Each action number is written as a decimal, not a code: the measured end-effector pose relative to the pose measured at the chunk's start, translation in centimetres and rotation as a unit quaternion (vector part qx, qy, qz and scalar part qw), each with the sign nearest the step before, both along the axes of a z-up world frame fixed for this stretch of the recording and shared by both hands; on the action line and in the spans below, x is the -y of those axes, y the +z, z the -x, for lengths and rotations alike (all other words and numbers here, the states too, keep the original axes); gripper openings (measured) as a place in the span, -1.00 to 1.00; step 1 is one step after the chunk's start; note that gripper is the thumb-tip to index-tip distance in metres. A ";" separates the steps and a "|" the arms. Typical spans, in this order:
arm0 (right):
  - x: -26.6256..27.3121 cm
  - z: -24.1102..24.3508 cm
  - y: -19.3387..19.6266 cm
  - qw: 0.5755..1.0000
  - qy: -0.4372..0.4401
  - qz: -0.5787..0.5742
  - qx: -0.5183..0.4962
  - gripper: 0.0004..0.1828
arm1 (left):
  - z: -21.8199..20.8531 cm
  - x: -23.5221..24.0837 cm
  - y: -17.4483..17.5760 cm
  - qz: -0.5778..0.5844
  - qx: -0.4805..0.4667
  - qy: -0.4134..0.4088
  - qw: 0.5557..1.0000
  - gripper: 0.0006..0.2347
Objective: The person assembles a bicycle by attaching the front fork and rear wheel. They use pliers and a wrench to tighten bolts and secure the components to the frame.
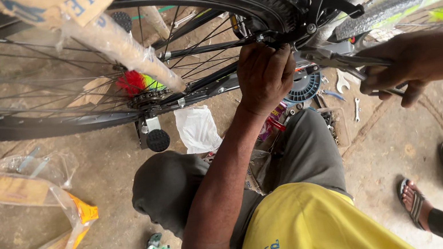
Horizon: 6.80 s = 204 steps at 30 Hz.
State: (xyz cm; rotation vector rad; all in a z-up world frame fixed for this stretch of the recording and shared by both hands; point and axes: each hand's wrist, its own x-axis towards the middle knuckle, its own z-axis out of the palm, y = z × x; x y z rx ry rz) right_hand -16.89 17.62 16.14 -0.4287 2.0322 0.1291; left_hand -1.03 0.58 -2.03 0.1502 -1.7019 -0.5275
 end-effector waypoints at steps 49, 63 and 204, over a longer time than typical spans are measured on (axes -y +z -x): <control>3.6 -4.4 4.2 0.774 0.498 0.022 -0.390 -0.58 | -0.3 0.4 -0.6 0.038 0.017 -0.006 0.999 -0.87; 1.4 1.9 -1.9 0.362 0.566 0.341 -0.658 -0.83 | -0.9 0.2 1.0 0.035 0.009 -0.025 0.999 -0.83; -1.3 -12.3 -14.6 0.728 0.164 0.665 -0.026 -0.74 | -11.9 -9.5 -4.4 -0.702 -0.120 -0.446 0.542 -0.51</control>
